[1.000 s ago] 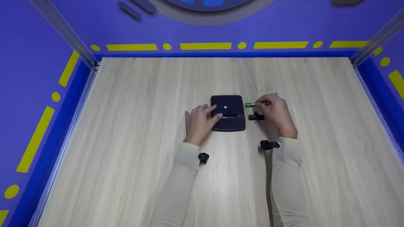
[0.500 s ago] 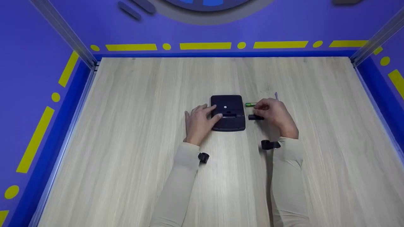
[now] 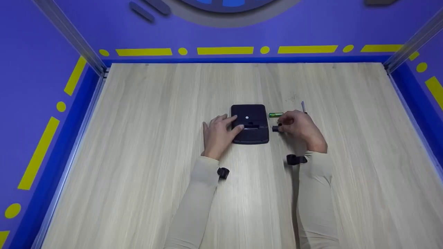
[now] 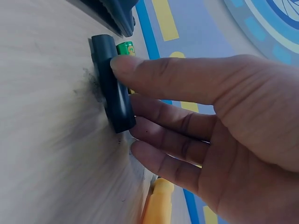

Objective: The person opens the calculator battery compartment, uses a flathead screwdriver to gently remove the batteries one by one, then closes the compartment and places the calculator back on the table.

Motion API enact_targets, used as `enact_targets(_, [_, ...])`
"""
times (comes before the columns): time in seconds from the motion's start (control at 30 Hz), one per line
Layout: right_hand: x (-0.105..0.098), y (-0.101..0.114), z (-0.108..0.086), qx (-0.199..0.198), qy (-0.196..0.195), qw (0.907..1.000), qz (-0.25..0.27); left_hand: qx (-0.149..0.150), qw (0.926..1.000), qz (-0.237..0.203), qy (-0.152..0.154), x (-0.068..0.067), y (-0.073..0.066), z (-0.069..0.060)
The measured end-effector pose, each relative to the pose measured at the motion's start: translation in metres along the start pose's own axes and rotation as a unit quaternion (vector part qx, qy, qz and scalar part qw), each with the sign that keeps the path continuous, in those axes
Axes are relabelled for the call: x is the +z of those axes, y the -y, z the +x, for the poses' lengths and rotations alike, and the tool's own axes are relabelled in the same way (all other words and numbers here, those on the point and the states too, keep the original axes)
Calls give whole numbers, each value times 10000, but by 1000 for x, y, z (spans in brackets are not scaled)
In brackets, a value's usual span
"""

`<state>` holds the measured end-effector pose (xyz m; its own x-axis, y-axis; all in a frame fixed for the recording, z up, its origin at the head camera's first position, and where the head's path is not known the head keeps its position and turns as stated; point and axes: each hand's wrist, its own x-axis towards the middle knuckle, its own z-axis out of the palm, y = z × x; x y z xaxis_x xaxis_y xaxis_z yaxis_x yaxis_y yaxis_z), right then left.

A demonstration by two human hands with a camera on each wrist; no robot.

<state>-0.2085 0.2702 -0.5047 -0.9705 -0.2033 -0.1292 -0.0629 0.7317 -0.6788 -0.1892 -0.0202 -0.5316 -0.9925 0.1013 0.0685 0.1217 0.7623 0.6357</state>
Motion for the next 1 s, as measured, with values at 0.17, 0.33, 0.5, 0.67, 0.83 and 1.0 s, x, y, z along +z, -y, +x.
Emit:
enact_targets(0.17, [2, -1, -2, 138, 19, 9998, 126, -44, 10000, 0, 34, -1, 0, 0])
enact_targets(0.33, [2, -1, -3, 143, 17, 9998, 130, -50, 10000, 24, 49, 0, -1, 1])
enact_targets(0.5, [2, -1, -2, 158, -23, 9998, 97, -48, 10000, 27, 47, -1, -1, 1])
enact_targets(0.67, [3, -2, -1, 142, -23, 9999, 41, -43, 10000, 21, 32, -1, -1, 1])
enact_targets(0.83, [4, -2, 0, 78, 46, 10000, 21, -39, 10000, 35, 35, 0, -1, 0])
enact_targets(1.0, [3, -3, 1, 41, 104, 9999, 53, -37, 10000, 33, 37, 0, 0, 0])
